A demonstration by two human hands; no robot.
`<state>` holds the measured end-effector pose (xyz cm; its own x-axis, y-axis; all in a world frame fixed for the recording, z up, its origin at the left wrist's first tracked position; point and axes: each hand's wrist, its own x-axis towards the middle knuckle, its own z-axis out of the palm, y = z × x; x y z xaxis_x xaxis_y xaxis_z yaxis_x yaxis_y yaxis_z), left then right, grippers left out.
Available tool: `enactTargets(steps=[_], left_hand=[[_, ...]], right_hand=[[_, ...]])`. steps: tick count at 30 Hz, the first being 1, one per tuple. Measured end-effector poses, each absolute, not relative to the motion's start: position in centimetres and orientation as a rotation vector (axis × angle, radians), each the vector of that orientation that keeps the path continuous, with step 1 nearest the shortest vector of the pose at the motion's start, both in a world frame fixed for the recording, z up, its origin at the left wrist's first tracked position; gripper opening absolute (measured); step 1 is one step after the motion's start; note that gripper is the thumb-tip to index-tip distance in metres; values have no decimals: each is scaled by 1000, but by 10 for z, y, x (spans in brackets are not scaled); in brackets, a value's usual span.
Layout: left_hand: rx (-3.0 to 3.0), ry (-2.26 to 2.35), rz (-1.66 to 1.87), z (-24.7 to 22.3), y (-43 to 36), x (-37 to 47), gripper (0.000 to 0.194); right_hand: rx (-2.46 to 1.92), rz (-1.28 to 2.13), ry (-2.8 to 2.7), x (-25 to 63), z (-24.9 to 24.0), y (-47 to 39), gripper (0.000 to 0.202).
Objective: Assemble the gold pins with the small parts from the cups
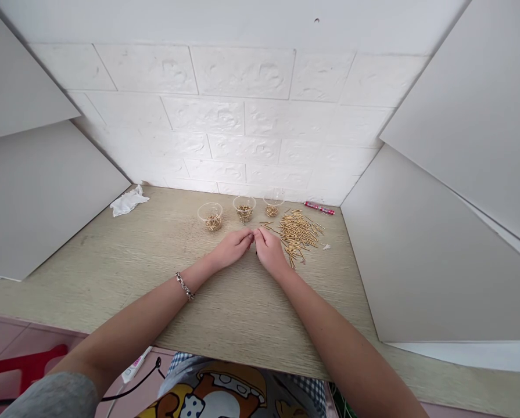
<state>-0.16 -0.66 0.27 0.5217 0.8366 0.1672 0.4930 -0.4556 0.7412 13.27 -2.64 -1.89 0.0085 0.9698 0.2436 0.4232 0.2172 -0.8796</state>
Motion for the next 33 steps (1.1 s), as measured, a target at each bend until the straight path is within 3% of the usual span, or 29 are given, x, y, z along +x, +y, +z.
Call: enactTargets(steps=[11, 33], left_hand=[[1717, 1029, 716, 4, -9, 4, 27], [1708, 1067, 840, -1, -2, 0, 27]], right_hand=[[-1335, 762, -1585, 134, -21, -25, 34], [-1306, 807, -1639, 133, -19, -25, 28]])
